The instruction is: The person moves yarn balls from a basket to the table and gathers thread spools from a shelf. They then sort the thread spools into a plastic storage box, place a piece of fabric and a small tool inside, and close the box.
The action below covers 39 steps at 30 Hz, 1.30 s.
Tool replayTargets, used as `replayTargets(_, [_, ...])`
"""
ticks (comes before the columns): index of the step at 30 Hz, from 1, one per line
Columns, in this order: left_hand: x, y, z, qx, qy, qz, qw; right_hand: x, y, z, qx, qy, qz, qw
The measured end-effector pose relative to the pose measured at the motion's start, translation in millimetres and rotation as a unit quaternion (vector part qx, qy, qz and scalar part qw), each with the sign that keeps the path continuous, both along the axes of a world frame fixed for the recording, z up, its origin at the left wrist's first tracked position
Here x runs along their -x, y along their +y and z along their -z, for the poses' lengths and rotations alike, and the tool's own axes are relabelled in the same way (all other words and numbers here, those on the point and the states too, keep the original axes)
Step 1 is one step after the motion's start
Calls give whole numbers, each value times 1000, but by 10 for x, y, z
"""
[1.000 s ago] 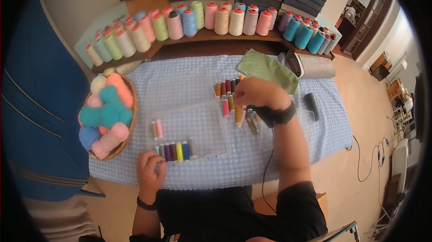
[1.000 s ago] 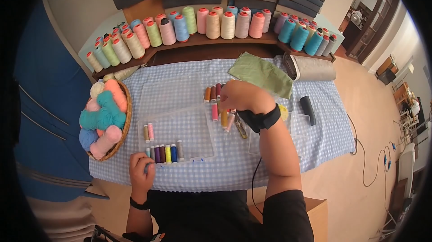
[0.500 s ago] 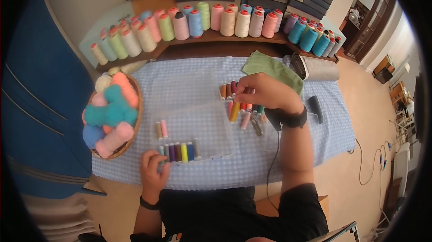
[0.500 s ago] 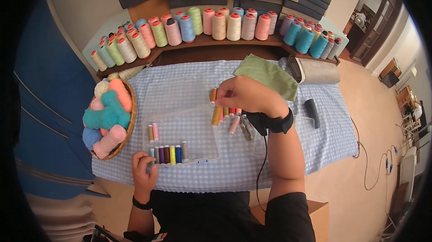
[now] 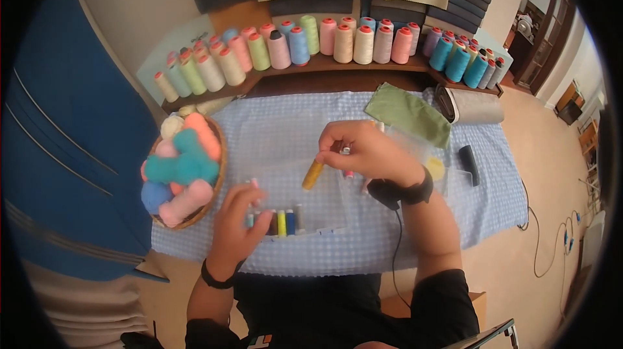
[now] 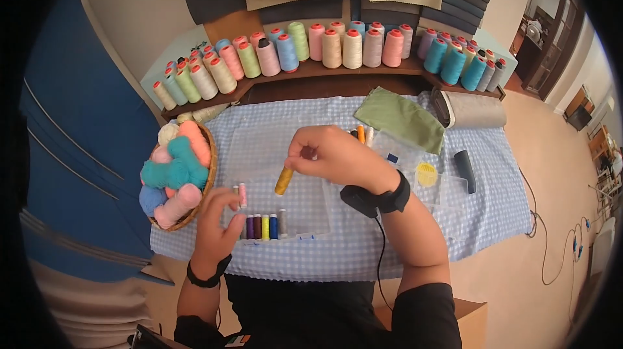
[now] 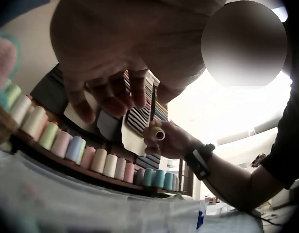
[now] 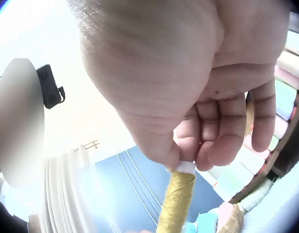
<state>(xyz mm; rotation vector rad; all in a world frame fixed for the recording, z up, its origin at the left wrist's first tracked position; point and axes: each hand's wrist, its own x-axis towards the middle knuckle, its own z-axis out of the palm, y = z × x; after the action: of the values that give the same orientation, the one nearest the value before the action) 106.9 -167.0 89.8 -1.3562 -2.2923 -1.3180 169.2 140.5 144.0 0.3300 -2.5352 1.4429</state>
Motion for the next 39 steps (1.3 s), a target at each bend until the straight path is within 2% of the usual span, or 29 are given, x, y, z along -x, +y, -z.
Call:
replayTargets(3, [12,267,-127,3,-46,5,999,16,-93,10,-7,13,-9,1000])
replayTargets(8, [-3,437,-165,40,-89,11,995,24,-187,89,-7,59,-27,998])
replayTargets(11, [2,462,-103,33,-104,40,993,41,-254,128,-19,92,-71,993])
replayTargets(13, [56,441,58,28,-118,58,991,67,-285,208,-13,107,-67,992])
replayTargets(17, [138,311,244,-102,-277,74,953,42,-341,174,-16,77,-19,997])
replayTargets(19, [180,264,197,-173,-322,114,924,37,-357,202,-50,34,-76,995])
replayTargets(21, [168,231,111,-181,-350,104,913,41,-409,246,-75,-7,-130,989])
replayTargets(25, [113,210,79,-245,-412,107,871,94,-483,322,-40,34,-174,983])
replayTargets(27, [151,181,147,-249,-408,119,870,121,-490,363,-23,63,-188,980])
replayTargets(30, [170,156,197,-244,-397,128,876,77,-467,281,-12,45,-168,985])
replayTargets(34, [233,86,259,-228,-368,164,887,79,-414,228,-29,96,-150,984])
replayTargets(39, [148,95,193,-246,-354,157,889,119,-378,304,-18,142,-128,981])
